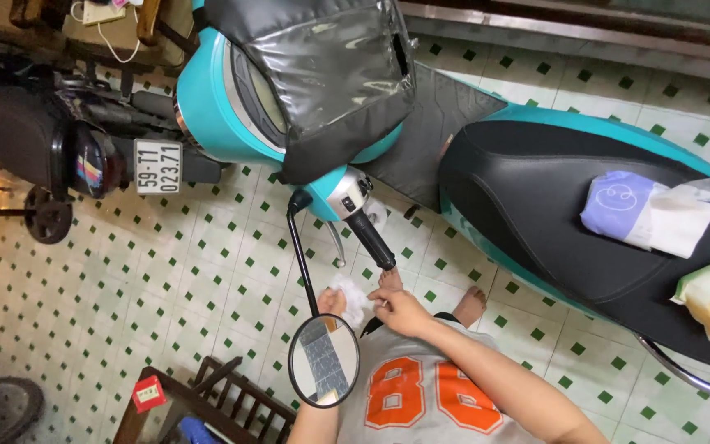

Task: Cleaning the handlebars, mirrors, and front panel of a teal scooter using a cloth.

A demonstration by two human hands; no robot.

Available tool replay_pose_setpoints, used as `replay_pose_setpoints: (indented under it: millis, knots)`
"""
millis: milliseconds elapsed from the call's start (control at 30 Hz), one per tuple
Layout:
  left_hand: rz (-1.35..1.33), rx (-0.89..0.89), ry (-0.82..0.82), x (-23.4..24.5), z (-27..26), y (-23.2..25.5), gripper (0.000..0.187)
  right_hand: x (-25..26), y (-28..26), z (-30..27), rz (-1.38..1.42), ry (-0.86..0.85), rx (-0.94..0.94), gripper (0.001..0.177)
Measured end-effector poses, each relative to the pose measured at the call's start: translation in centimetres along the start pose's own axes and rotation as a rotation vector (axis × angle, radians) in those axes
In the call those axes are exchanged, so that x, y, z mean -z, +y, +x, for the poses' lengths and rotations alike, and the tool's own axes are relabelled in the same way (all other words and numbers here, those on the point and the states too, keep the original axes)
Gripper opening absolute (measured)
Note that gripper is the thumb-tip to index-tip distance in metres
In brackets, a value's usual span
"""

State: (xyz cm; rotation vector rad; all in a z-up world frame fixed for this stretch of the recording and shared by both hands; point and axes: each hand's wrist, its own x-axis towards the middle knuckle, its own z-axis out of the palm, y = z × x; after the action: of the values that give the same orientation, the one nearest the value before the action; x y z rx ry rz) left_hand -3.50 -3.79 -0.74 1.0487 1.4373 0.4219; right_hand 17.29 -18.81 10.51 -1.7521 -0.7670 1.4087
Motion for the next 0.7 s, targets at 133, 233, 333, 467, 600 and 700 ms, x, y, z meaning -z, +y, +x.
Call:
replay_pose_setpoints:
  millis: [133,233,333,467,600,700]
  knots:
    - [0.262,-0.111,0.21,1.8,0.3,7.9,0.043,4.7,-10.7,-4.5,0.016,-0.019,0.04,0.044]
    - [0.041,-0.282,0.306,-2.7,-1.0,15.2,0.024,0.4,0.6,-0.9,0.025,-0.021,-0.013,0.045]
    - [0.355,-0.302,0.138,-5.8,-0.2,15.9,0.026,0.8,4.4,-0.3,-0.054,0.059,-0.096,0.039]
    - [0.857,-0.585,0.131,-6.9,0.7,11.6,0.029,2.8,4.3,-1.3,-0.014,0.16,-0.138,0.041]
    - [1.076,-0.903,0.215,-6.7,-3.6,13.0,0.028,5.0,5.0,-1.3,0.045,0.203,-0.139,0.043]
    - [1.12,-0.973,0.216,-5.8,-3.0,12.2,0.027,5.7,5.9,-1.7,0.102,0.238,-0.165,0.044]
